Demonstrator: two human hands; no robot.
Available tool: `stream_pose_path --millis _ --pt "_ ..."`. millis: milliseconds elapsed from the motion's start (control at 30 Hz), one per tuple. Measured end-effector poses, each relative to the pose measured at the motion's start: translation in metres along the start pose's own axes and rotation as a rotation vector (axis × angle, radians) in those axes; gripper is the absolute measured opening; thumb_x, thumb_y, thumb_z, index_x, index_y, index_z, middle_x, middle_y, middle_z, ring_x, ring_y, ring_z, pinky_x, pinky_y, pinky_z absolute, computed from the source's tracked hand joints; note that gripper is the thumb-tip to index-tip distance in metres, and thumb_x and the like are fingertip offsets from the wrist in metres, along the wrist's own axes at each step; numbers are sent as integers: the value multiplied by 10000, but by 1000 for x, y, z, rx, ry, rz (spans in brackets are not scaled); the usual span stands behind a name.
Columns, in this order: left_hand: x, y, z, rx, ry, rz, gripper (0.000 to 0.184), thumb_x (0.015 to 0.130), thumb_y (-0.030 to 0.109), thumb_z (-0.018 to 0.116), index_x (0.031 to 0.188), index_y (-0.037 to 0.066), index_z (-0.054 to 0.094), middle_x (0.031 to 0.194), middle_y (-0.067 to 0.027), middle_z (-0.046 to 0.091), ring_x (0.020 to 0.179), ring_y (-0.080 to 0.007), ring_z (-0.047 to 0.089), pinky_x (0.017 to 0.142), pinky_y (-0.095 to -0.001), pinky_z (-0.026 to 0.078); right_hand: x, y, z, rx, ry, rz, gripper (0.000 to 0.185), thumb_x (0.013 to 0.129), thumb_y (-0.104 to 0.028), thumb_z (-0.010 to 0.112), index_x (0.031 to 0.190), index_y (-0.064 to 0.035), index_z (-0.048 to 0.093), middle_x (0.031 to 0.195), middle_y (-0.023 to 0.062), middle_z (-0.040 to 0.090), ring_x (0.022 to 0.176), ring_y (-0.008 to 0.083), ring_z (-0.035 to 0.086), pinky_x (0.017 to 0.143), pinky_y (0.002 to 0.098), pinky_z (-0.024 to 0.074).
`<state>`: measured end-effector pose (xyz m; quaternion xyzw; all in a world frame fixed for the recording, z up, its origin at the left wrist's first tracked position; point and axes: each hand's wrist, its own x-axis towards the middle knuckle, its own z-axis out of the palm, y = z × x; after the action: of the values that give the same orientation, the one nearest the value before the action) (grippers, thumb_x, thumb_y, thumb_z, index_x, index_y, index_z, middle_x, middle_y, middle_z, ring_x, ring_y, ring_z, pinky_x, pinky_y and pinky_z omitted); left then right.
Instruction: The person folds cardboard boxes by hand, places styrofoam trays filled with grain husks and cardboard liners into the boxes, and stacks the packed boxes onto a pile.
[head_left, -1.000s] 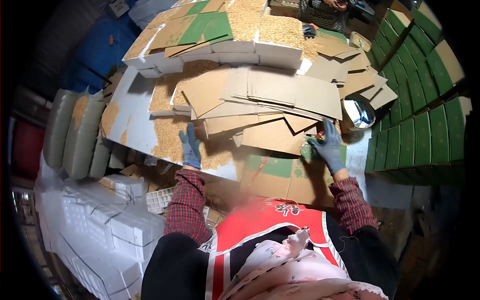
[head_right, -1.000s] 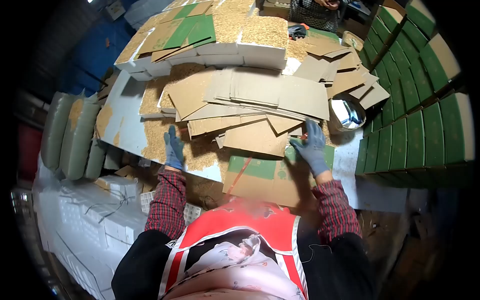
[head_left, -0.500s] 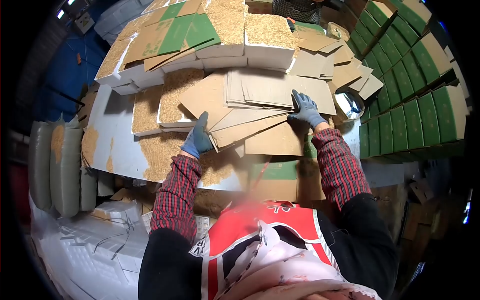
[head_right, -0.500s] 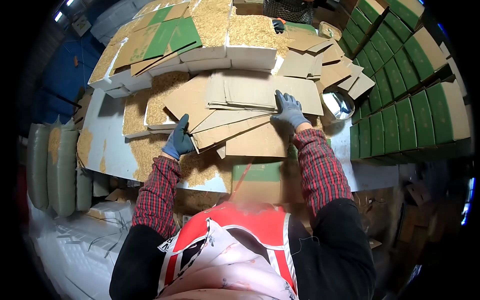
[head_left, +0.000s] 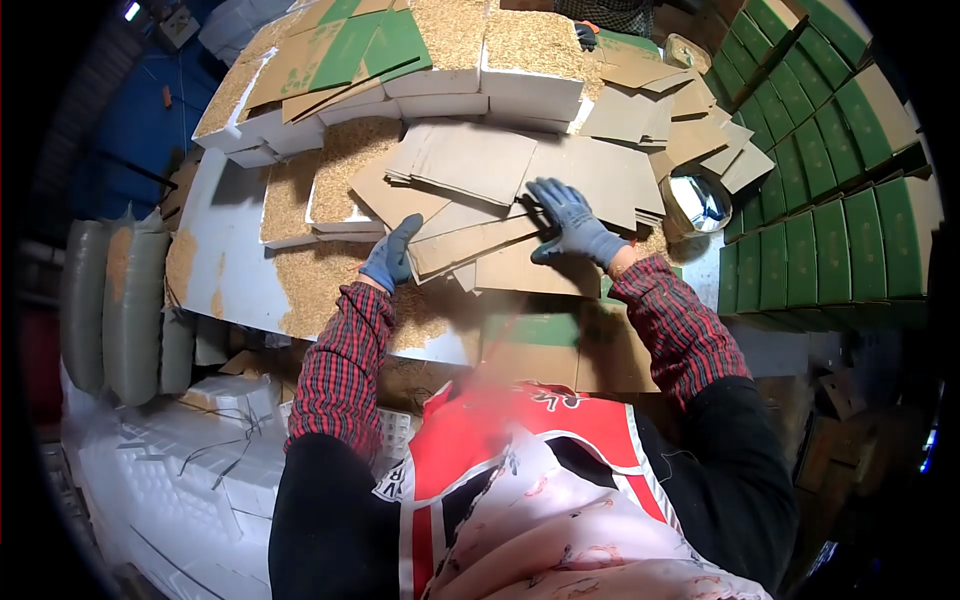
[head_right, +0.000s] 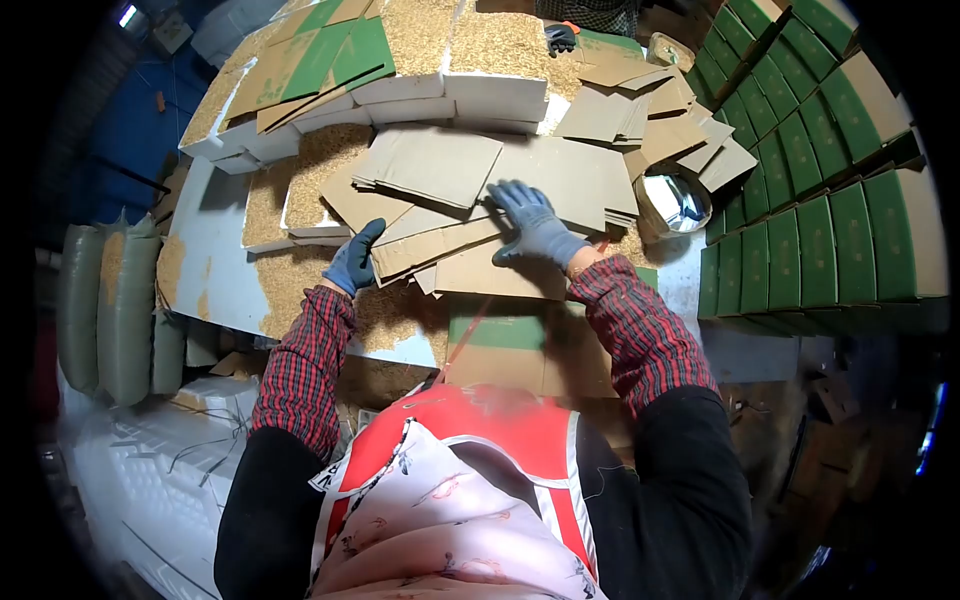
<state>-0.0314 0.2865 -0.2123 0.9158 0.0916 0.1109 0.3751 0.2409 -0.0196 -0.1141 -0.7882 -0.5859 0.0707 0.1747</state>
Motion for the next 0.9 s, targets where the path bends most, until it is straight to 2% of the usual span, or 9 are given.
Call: stream_pose_path --millis 100,167,367,400,567,633,800,867,900 --pt "9 6 -22 -58 26 77 602 890 51 691 1432 33 429 1395 -137 535 1295 -232 503 1092 -361 415 -19 6 -26 13 -49 91 1341 491 -620 878 1561 -171 206 1551 263 265 1451 472 198 1168 594 162" --pt "16 48 -44 -14 55 27 659 750 -57 617 1391 30 487 1357 -210 570 1279 -327 540 1078 -367 418 -24 5 -44 28 -62 66 1317 493 -618 876 1558 -192 229 1556 251 266 1451 469 199 1173 591 154" --pt "13 72 -69 153 -30 114 600 801 -45 558 1392 37 494 1329 -219 589 1250 -319 568 1063 -369 424 -14 48 -45 -265 -27 99 1103 602 -511 866 1501 -162 330 1467 163 389 1396 369 315 1155 567 209" --pt "12 73 -70 157 -30 109 596 805 -55 538 1392 38 497 1328 -218 590 1249 -317 567 1063 -364 423 -14 55 -41 -325 45 38 902 706 -364 818 1464 -149 379 1350 137 482 1289 338 428 1107 537 287" --pt "8 71 -61 21 -16 175 571 868 -27 572 1423 61 472 1330 -171 595 1227 -259 569 1057 -340 417 3 51 -37 -570 128 -23 655 799 -110 647 1414 -134 426 1233 116 555 1104 305 556 988 484 402" --pt "7 65 -65 28 -161 57 717 793 -22 588 1481 56 403 1485 -172 466 1384 -297 437 1155 -384 331 14 46 -37 -598 104 0 620 814 -111 635 1401 -141 437 1237 121 554 1102 311 560 963 477 429" --pt "-5 44 -59 103 -228 -112 723 806 -50 535 1501 77 382 1477 -160 483 1357 -291 476 1128 -361 365 26 74 -48 -378 57 -201 468 883 -71 537 1343 -124 473 1242 106 572 1098 316 577 916 449 484" --pt "-3 48 -58 -19 -260 -356 734 810 -63 518 1510 106 376 1451 -147 514 1304 -292 525 1095 -358 395 30 76 -62 -309 12 -278 460 875 -57 536 1329 -119 500 1232 120 582 1079 331 580 918 435 487" --pt "-3 48 -57 10 -244 -303 736 816 -68 518 1513 120 376 1427 -141 538 1266 -292 555 1072 -357 414 31 77 -68 -283 13 -319 461 870 -44 535 1324 -118 511 1226 124 585 1068 340 582 920 432 487"
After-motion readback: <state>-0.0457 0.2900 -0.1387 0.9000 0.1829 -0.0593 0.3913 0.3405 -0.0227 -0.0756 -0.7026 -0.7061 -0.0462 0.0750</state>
